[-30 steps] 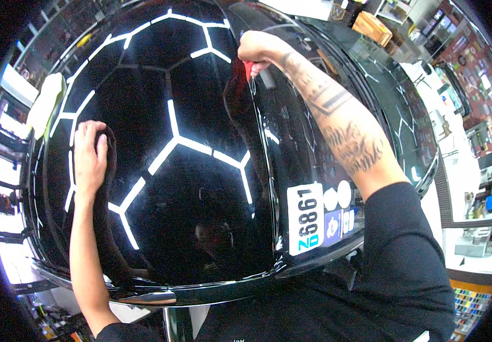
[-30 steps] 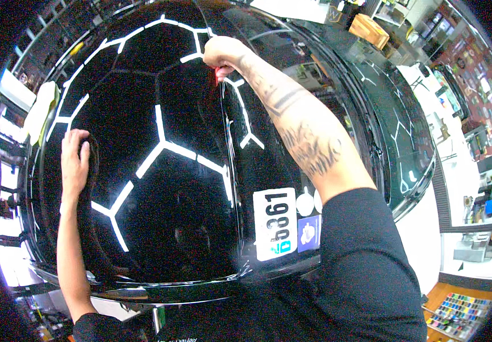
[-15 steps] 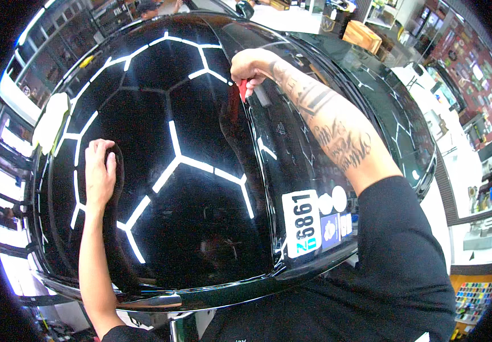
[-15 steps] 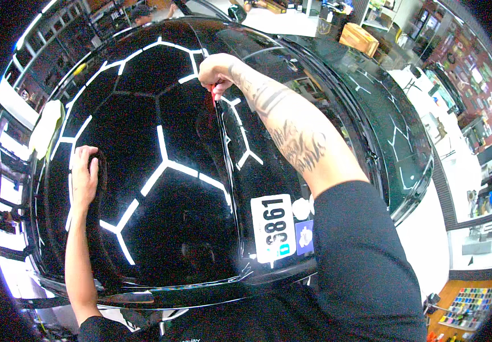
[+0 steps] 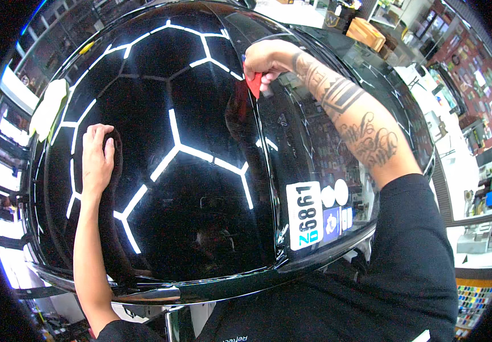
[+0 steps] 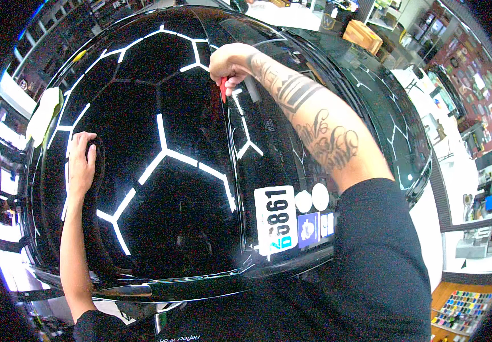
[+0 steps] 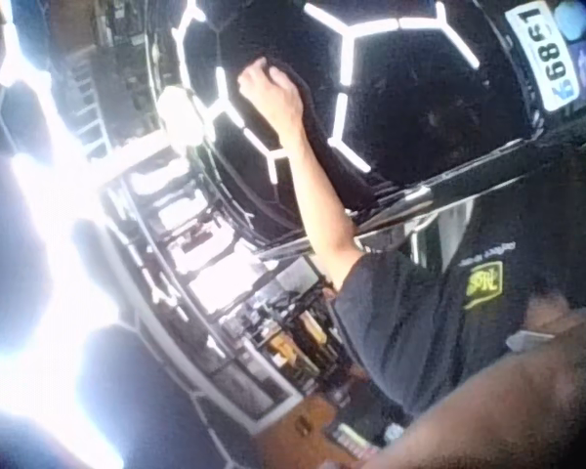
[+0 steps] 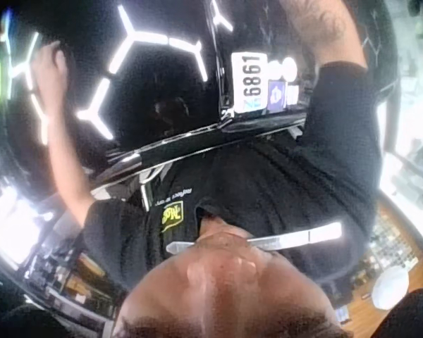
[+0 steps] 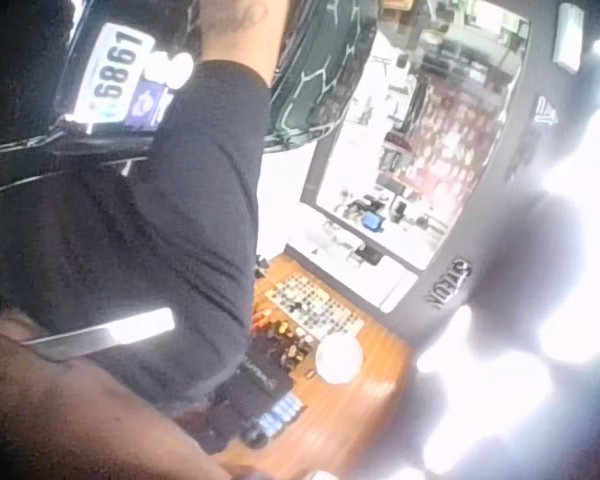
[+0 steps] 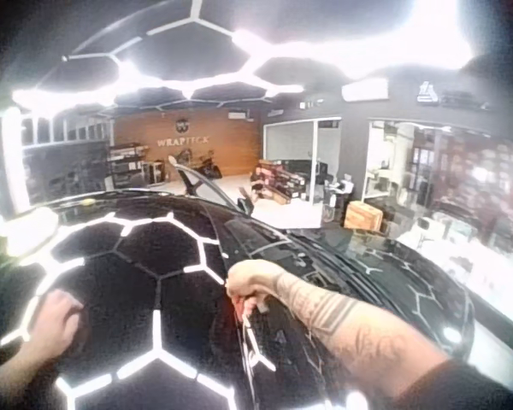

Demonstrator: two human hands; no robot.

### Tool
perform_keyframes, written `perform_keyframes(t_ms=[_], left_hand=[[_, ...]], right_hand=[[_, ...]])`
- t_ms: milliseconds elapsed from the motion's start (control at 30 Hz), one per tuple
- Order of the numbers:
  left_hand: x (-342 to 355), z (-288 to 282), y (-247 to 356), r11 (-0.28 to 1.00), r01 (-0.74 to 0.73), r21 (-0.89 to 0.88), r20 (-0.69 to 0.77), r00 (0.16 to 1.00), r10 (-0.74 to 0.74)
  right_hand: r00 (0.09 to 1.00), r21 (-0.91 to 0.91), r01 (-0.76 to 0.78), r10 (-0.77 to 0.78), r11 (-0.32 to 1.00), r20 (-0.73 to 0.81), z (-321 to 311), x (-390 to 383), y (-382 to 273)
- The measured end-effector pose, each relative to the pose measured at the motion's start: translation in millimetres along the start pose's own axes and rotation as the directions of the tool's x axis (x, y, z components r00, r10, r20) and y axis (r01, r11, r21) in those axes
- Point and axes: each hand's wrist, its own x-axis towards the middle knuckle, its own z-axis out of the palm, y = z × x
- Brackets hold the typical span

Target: The person applies a transparent protective film to the hood of a black car. They use a red squeegee to smooth the film and remove bubbles, then use a white plastic tool to trim excess film along the edges. A second person wipes the surface with a cloth in the background.

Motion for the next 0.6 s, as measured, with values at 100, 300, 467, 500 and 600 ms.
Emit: perform_keyframes(t_ms=[100, 300, 467, 500, 600], left_hand=[[-10.8, -0.6, -8.2, 1.0, -0.003, 0.025, -0.019, 1.0, 0.003], [-2.5, 5.3, 4.1, 1.0, 0.021, 0.015, -0.002, 1.0, -0.021], [-1.7, 4.2, -3.1, 1.0, 0.012, 0.009, -0.016, 1.0, -0.012], [-0.9, 1.9, -3.9, 1.0, -0.005, 0.005, -0.03, 1.0, 0.005], [-3.5, 2.8, -4.7, 1.0, -0.027, -0.002, -0.042, 0.999, 0.027]], right_hand=[[0.995, -0.094, 0.039, -0.047, 0.995, -0.087, 22.8, -14.0, -2.3], [0.82, 0.268, 0.288, -0.092, 0.919, -0.565, 93.9, -36.9, 42.1], [0.965, 0.144, 0.123, -0.084, 0.982, -0.248, 48.5, -34.0, 23.2], [0.991, 0.082, 0.1, -0.093, 0.992, -0.095, 31.6, -35.5, 18.9], [0.999, 0.153, 0.014, -0.008, 0.988, -0.04, 35.5, -54.7, 7.8]])
